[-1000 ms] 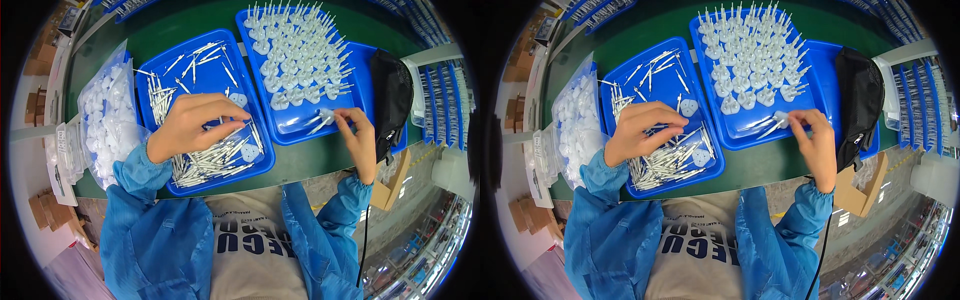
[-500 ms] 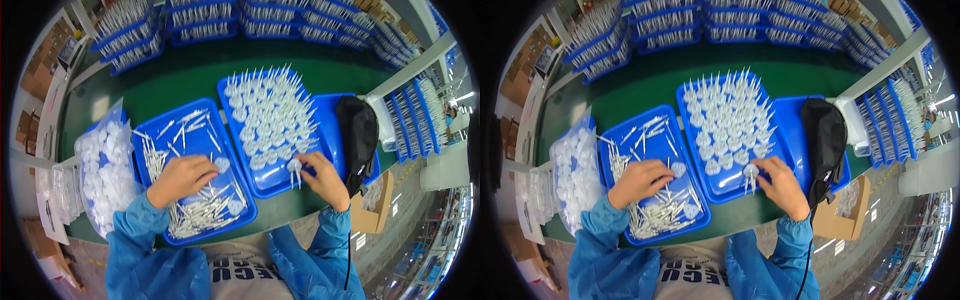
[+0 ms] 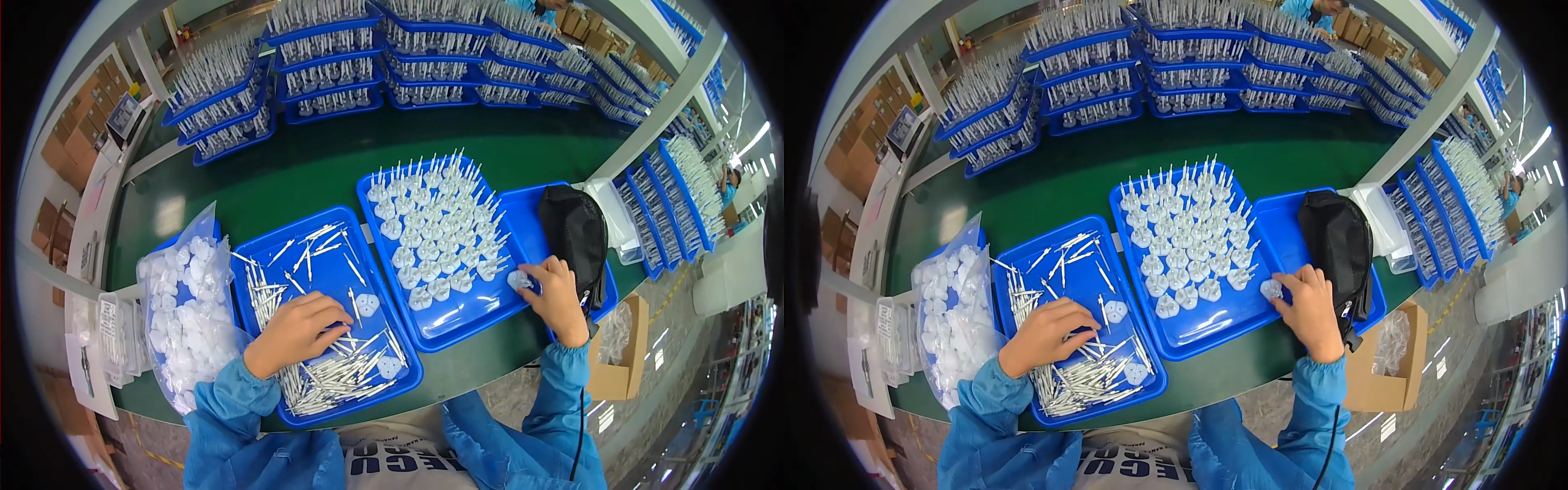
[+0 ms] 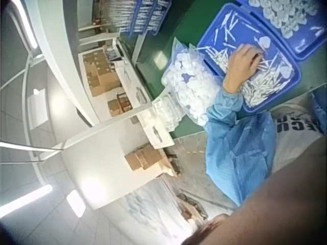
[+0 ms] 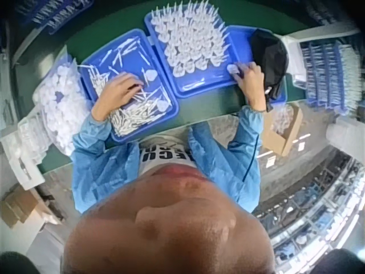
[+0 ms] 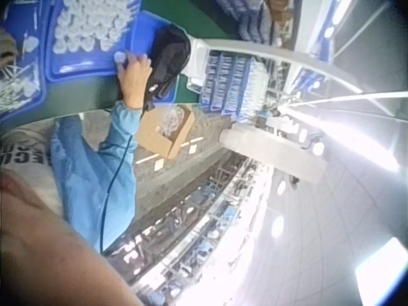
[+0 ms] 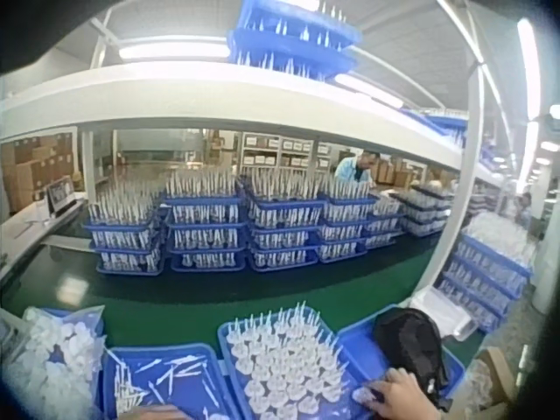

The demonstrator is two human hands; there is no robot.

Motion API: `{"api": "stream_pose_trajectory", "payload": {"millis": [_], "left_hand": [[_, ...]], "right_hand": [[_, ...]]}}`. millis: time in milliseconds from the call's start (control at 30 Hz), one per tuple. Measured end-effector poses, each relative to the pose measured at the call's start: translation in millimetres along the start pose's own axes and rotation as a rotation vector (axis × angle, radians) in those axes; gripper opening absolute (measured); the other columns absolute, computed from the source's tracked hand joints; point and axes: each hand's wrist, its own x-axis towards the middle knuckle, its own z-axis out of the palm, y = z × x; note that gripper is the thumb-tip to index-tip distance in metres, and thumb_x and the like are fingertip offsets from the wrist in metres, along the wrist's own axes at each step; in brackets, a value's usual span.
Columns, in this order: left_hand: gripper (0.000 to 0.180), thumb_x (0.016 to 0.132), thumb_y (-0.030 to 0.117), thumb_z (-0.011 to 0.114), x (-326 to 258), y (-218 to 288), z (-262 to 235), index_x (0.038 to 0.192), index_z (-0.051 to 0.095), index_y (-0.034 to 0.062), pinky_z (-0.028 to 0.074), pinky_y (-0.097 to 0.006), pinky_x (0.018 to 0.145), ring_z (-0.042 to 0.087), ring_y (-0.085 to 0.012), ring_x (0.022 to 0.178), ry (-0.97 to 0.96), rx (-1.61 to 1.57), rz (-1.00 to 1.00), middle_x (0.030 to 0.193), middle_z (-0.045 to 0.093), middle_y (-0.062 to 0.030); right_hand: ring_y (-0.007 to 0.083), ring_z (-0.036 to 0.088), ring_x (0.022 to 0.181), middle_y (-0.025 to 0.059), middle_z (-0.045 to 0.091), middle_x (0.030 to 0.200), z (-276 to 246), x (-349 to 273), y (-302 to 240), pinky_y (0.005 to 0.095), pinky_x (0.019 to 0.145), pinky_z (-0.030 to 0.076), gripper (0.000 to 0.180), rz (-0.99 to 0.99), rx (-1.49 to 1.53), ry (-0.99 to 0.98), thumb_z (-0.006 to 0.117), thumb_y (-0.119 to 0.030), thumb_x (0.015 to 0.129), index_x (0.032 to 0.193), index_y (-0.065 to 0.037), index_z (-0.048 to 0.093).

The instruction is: The person assembles components by inserting pins into plastic holders by hand, placing the finished assemblies onto a tray, and retrieving additional holders from a plastic bag.

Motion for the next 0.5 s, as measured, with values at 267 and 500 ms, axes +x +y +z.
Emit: {"api": "stream_pose_trajectory", "payload": {"millis": [267,500], "left_hand": [[0.016,0.074,-0.002,0.071,-23.4,30.9,-84.2,0.089,0.067,0.0019,0.052,-0.037,0.077,0.064,-0.0295,0.089,0.203,0.369,-0.161,0.094,0.067,-0.0111],[0.02,0.086,0.005,0.066,-92.0,13.6,-96.4,0.105,0.064,0.0005,0.048,-0.04,0.088,0.061,-0.0367,0.102,0.312,0.618,-0.604,0.109,0.064,-0.017]], "right_hand": [[0.0349,0.059,0.081,0.0153,0.058,0.085,20.0,23.3,1.8,0.0414,0.071,0.049,0.028,-0.052,0.105,0.13,0.072,-0.007,0.077,0.102,-0.003,0.059],[0.0369,0.065,0.062,0.0191,0.065,0.067,21.8,18.6,-6.1,0.0428,0.057,0.051,0.026,0.127,0.22,0.061,0.074,-0.016,0.082,0.099,0.002,0.066]]}}
